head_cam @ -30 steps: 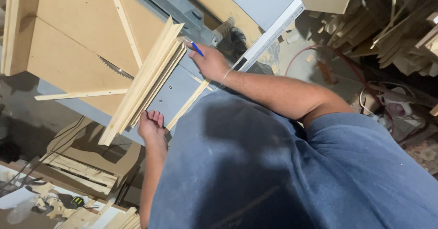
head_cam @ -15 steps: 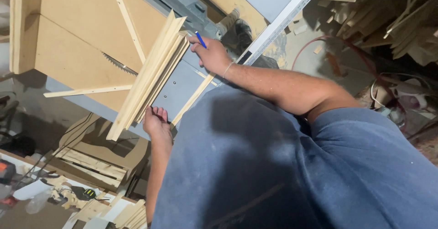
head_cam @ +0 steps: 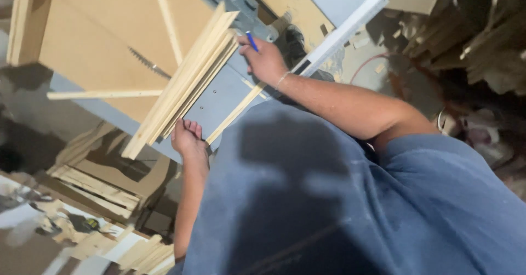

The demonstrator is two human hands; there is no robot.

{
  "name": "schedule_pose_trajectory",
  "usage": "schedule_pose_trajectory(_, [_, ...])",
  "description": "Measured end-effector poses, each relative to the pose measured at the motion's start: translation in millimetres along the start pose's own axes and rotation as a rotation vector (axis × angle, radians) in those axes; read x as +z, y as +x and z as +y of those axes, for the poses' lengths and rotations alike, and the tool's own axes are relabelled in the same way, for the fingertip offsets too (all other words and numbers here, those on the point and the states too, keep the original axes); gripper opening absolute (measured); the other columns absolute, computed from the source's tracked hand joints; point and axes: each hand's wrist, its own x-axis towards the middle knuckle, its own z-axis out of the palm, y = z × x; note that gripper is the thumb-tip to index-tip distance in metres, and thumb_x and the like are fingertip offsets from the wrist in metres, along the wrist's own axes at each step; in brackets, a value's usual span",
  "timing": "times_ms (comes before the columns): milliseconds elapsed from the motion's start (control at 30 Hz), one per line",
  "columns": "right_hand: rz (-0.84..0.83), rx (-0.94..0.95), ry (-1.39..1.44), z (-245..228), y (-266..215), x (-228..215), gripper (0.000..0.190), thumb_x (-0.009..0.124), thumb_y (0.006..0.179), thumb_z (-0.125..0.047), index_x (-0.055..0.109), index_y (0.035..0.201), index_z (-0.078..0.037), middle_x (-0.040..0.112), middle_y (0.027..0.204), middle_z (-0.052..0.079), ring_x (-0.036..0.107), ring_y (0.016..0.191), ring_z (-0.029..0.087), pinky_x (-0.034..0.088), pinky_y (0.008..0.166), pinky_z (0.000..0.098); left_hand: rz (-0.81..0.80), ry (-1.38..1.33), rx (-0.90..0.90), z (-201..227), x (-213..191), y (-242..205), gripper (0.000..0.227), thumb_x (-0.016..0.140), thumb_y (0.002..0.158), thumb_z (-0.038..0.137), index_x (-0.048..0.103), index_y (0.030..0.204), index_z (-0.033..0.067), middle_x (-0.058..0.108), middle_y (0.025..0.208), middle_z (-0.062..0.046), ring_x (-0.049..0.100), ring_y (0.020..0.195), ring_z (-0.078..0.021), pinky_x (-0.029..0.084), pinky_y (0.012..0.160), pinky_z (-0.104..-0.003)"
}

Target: Marking multiple thin wooden strips with a pencil using a table saw sled as a reference guide for consistent measurements.

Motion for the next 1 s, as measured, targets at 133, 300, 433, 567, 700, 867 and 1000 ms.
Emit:
schedule_pose_trajectory(133, [-0.117, -0.067, -0.186, 71, 39, -5, 0.027, 0.063, 0.096, -0.028, 0.080, 0.103, -0.009, 0.073, 0.075, 0.018, 0.075, 0.064, 0.022, 0.061, 0.064, 0.0354, 0.034, -0.087, 0.024, -38, -3, 44, 0.021, 0.066, 0.095, 0.032, 0.057, 0.106, 0.0170, 0.064, 0.084, 0.002, 0.070, 0.070, -0.0141, 0.064, 0.067, -0.029])
schedule_pose_trajectory(300, [-0.039, -0.176, -0.571, 24, 19, 2, 0.022, 0.063, 0.087, -0.039, 0.078, 0.101, -0.031, 0.074, 0.113, -0.007, 0.067, 0.110, 0.013, 0.047, 0.096, 0.0285, 0.131, -0.248, 0.098, 4, 3, -14, 0.020, 0.077, 0.078, 0.020, 0.069, 0.074, 0.0018, 0.064, 0.057, -0.007, 0.066, 0.047, -0.0200, 0.053, 0.038, -0.030])
schedule_pose_trajectory(433, [-0.042, 0.146, 0.058, -5, -19, 42, 0.014, 0.062, 0.090, -0.008, 0.063, 0.088, -0.023, 0.069, 0.079, 0.001, 0.050, 0.045, 0.010, 0.032, 0.034, 0.0225, 0.160, -0.398, 0.026, -45, 35, 51, 0.019, 0.073, 0.075, 0.015, 0.076, 0.091, 0.0039, 0.065, 0.062, -0.007, 0.060, 0.047, -0.0180, 0.051, 0.035, -0.033])
schedule_pose_trajectory(567, [-0.069, 0.179, 0.094, -3, -15, 37, 0.012, 0.055, 0.098, -0.013, 0.060, 0.095, -0.023, 0.066, 0.079, 0.002, 0.051, 0.057, 0.014, 0.035, 0.048, 0.0246, 0.061, -0.331, 0.106, -28, 25, 27, 0.015, 0.071, 0.081, 0.019, 0.076, 0.090, 0.0080, 0.074, 0.078, -0.003, 0.067, 0.073, -0.0199, 0.052, 0.057, -0.038])
schedule_pose_trajectory(700, [-0.066, 0.180, 0.012, 11, 3, 30, 0.018, 0.058, 0.104, -0.026, 0.060, 0.087, -0.023, 0.067, 0.079, -0.004, 0.053, 0.059, 0.012, 0.035, 0.050, 0.0252, -0.028, 0.008, 0.008, 21, -20, -21, 0.017, 0.059, 0.085, 0.033, 0.069, 0.088, 0.0191, 0.077, 0.084, -0.001, 0.073, 0.081, -0.0278, 0.053, 0.070, -0.042])
schedule_pose_trajectory(867, [-0.064, 0.112, -0.076, 4, -24, 39, 0.005, 0.064, 0.101, -0.024, 0.063, 0.097, -0.021, 0.070, 0.083, -0.001, 0.054, 0.059, 0.014, 0.037, 0.051, 0.0269, -0.068, -0.054, 0.002, 15, -23, -19, 0.019, 0.057, 0.091, 0.032, 0.061, 0.086, 0.0137, 0.071, 0.074, -0.007, 0.068, 0.070, -0.0292, 0.050, 0.058, -0.046])
schedule_pose_trajectory(1000, [0.222, -0.126, -0.410, -11, -85, 66, 0.034, 0.048, 0.088, -0.038, 0.066, 0.099, -0.011, 0.068, 0.088, 0.002, 0.058, 0.068, 0.015, 0.045, 0.062, 0.0287, -0.068, -0.082, 0.051, 21, -40, -30, 0.016, 0.062, 0.093, 0.027, 0.068, 0.091, 0.0120, 0.075, 0.073, -0.005, 0.071, 0.067, -0.0247, 0.054, 0.051, -0.042])
